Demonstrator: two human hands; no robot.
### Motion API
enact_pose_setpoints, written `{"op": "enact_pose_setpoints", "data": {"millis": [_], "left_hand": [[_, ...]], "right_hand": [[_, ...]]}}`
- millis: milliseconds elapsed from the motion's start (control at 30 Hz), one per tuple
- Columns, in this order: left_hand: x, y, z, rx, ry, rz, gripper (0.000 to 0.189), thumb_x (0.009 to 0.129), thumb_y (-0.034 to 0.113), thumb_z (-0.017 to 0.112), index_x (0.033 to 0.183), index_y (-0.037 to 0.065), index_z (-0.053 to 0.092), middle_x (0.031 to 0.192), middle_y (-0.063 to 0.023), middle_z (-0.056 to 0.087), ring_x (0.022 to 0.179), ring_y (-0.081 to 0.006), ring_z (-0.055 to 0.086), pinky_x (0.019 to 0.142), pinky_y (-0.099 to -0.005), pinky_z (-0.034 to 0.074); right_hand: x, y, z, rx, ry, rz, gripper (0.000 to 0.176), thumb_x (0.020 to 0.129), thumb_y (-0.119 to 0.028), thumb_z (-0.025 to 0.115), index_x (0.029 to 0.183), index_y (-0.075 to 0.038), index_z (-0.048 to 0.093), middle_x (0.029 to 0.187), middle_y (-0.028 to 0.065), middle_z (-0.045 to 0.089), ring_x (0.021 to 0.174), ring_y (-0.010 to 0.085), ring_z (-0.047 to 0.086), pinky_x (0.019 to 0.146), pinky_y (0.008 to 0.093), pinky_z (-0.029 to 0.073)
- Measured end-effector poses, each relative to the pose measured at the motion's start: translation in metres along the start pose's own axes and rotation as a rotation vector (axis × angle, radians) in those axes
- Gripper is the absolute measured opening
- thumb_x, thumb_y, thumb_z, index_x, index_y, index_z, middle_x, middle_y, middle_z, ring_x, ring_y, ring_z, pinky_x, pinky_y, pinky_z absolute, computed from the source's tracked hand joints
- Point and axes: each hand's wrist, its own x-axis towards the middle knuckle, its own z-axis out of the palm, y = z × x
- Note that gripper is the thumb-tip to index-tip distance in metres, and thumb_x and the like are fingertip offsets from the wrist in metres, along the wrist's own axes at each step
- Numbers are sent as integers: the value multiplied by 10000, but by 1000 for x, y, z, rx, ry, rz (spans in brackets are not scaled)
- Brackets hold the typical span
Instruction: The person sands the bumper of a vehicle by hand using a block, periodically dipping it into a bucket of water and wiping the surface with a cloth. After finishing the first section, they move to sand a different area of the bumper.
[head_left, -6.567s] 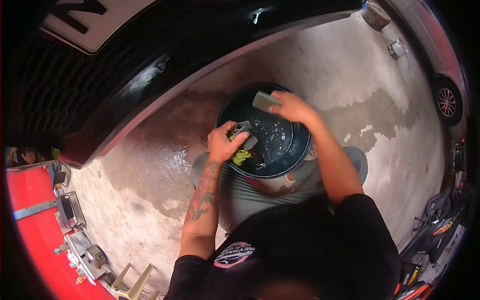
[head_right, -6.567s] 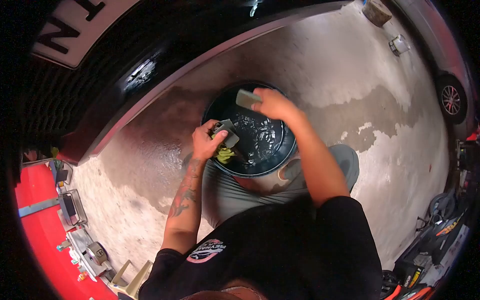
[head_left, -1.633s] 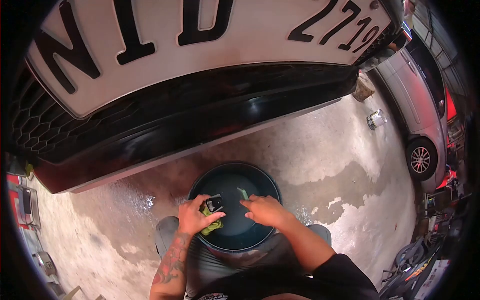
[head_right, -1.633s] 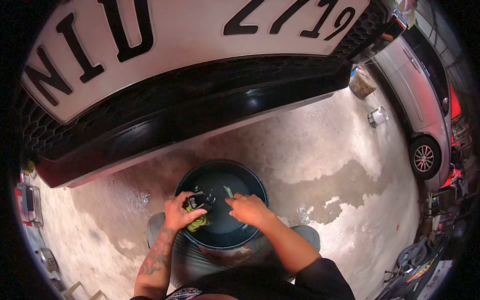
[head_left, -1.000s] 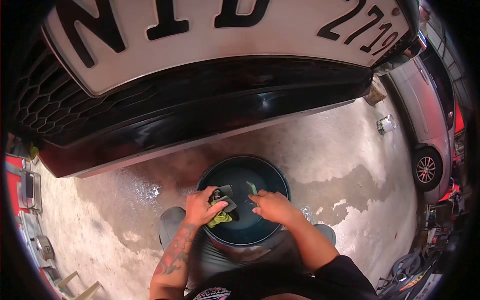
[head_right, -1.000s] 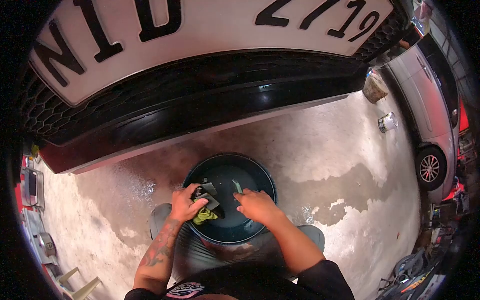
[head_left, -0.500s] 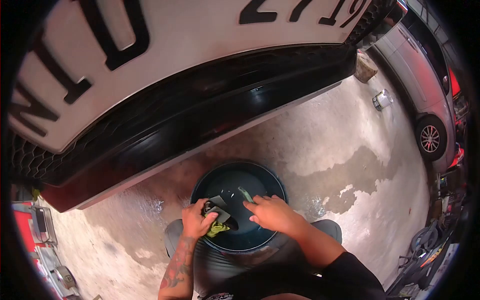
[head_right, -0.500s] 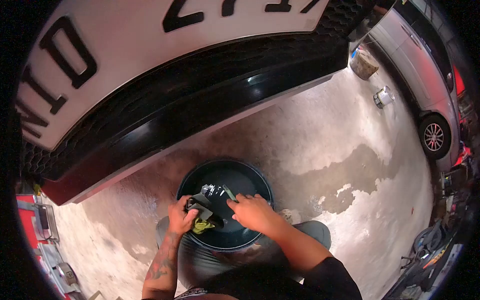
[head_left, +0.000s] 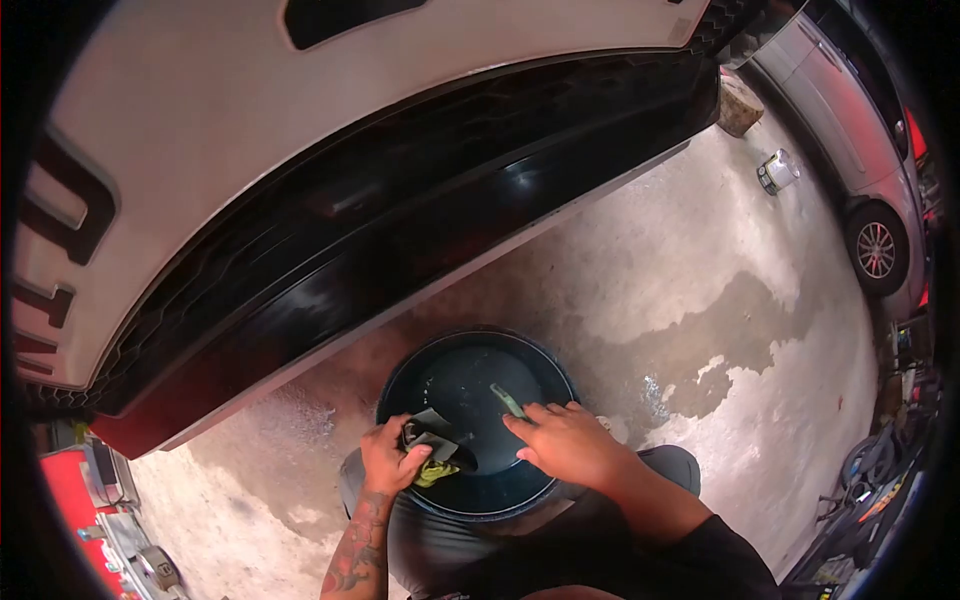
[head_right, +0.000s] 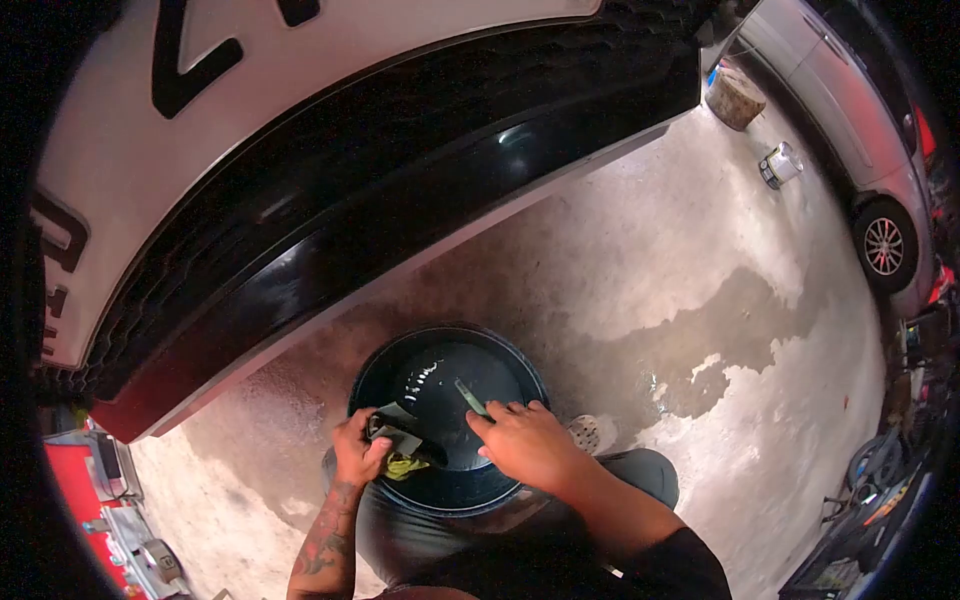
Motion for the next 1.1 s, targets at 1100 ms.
{"op": "enact_pose_setpoints", "data": {"millis": [1100], "left_hand": [[1, 8, -2, 56, -4, 7, 756, 955, 745, 476, 969, 25, 707, 773, -179, 685, 749, -425, 688, 665, -463, 527]], "right_hand": [[1, 2, 12, 26, -7, 5, 497, 937, -267, 714, 1383, -79, 601, 1240, 162, 647, 1096, 327, 699, 903, 478, 521]]}}
